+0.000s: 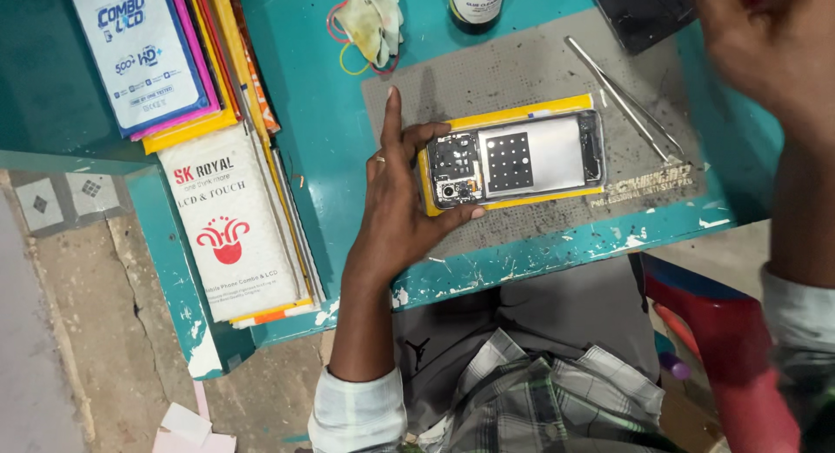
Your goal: The person uses a red screwdriver to adjust and tighten screws on the internal components of a disassembled smartphone. They repeatedly reposition the phone and use the tool on different areas of the circuit board and camera module.
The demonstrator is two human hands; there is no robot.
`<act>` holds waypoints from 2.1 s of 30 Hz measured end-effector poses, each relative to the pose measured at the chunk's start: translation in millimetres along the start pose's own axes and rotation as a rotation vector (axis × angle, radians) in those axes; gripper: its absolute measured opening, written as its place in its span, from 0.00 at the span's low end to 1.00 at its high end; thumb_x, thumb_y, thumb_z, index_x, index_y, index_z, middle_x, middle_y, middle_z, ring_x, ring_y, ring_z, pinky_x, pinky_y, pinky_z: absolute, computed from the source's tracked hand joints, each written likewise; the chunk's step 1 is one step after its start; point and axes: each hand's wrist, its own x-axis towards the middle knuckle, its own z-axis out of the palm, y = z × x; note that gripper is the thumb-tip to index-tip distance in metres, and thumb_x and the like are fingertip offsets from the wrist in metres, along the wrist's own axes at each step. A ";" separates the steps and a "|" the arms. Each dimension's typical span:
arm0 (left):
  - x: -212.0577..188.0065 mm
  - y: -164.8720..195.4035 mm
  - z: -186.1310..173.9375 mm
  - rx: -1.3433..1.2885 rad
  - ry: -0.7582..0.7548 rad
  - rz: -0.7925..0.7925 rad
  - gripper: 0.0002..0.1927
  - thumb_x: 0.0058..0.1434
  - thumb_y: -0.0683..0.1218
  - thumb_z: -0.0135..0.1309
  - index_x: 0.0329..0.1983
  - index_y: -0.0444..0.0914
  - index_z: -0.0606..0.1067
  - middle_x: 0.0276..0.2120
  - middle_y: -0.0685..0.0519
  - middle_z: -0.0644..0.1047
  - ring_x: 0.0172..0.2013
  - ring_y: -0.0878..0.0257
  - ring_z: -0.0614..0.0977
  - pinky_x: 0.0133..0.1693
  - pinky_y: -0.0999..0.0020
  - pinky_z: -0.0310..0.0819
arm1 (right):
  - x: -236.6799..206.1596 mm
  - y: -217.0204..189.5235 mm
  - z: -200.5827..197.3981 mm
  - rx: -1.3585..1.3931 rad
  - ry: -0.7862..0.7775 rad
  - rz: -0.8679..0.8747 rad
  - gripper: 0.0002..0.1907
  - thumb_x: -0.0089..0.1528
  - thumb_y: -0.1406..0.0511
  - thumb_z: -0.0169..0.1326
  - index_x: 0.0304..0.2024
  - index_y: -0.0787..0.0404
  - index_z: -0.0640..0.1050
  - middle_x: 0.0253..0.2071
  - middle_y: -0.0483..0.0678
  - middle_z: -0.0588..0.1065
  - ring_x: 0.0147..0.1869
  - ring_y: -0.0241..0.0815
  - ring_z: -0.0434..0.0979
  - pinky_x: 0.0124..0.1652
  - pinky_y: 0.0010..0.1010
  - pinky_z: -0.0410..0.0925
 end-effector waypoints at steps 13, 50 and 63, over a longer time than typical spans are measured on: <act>0.2 -2.8 2.5 0.024 -0.009 -0.018 0.79 0.43 0.57 0.79 0.79 0.39 0.30 0.63 0.47 0.76 0.66 0.47 0.74 0.68 0.46 0.57 | 7.9 -40.8 12.0 -0.059 0.030 -0.072 0.03 0.75 0.77 0.57 0.47 0.70 0.75 0.47 0.53 0.80 0.47 0.35 0.78 0.49 0.25 0.73; 0.2 -3.0 3.7 -0.047 0.031 -0.027 0.78 0.37 0.52 0.80 0.78 0.42 0.34 0.62 0.47 0.76 0.65 0.49 0.75 0.70 0.46 0.56 | 7.7 -119.4 99.8 -0.080 -0.361 -0.333 0.28 0.67 0.70 0.60 0.65 0.65 0.61 0.46 0.61 0.79 0.50 0.54 0.84 0.47 0.37 0.80; -1.3 -6.4 6.5 -0.046 0.039 -0.023 0.79 0.35 0.52 0.81 0.78 0.43 0.34 0.61 0.47 0.76 0.64 0.49 0.75 0.69 0.47 0.57 | 8.4 -135.8 95.0 -0.096 -0.342 -0.416 0.27 0.62 0.73 0.62 0.62 0.69 0.69 0.48 0.59 0.80 0.47 0.51 0.85 0.44 0.35 0.80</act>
